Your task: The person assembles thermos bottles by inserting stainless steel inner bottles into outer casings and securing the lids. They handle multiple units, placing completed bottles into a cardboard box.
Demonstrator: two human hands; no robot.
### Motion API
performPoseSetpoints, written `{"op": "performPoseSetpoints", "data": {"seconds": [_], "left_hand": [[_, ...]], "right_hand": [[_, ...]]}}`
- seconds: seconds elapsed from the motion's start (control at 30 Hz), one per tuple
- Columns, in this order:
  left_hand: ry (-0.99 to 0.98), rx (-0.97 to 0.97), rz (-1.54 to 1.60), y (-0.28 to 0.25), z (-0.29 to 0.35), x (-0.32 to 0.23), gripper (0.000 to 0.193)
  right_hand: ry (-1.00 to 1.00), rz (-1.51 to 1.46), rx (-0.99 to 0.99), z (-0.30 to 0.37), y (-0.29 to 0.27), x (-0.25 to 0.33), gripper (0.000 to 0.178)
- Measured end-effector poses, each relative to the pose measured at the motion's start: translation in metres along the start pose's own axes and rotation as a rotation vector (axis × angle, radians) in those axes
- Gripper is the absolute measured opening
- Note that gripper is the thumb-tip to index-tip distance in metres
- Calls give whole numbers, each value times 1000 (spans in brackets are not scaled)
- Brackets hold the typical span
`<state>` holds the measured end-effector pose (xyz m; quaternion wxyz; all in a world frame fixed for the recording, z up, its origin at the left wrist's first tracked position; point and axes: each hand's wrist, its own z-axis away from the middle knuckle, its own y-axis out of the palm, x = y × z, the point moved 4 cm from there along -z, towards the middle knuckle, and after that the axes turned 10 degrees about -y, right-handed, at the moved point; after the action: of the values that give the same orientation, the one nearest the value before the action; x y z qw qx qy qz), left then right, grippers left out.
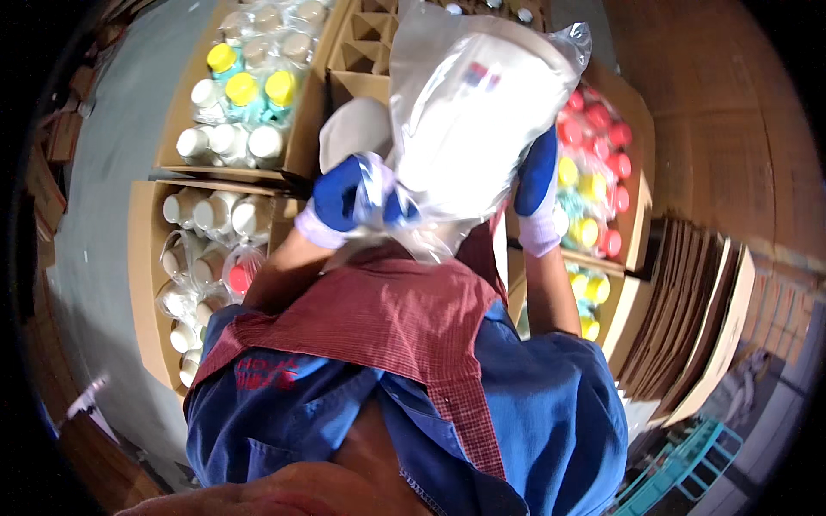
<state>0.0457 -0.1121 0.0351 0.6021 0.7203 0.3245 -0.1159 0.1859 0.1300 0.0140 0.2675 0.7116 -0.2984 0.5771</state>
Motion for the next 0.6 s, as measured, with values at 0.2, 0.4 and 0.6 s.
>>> {"op": "performPoseSetpoints", "data": {"seconds": [0.2, 0.4, 0.6], "left_hand": [[38, -791, -1241, -27, 40, 2, 17], [120, -684, -1275, -18, 17, 9, 41], [169, -691, -1165, -65, 1, 35, 44]], "right_hand": [[-309, -236, 124, -30, 4, 0, 60], [-483, 267, 62, -5, 62, 63, 34], [-839, 575, 149, -5, 77, 119, 16]]}}
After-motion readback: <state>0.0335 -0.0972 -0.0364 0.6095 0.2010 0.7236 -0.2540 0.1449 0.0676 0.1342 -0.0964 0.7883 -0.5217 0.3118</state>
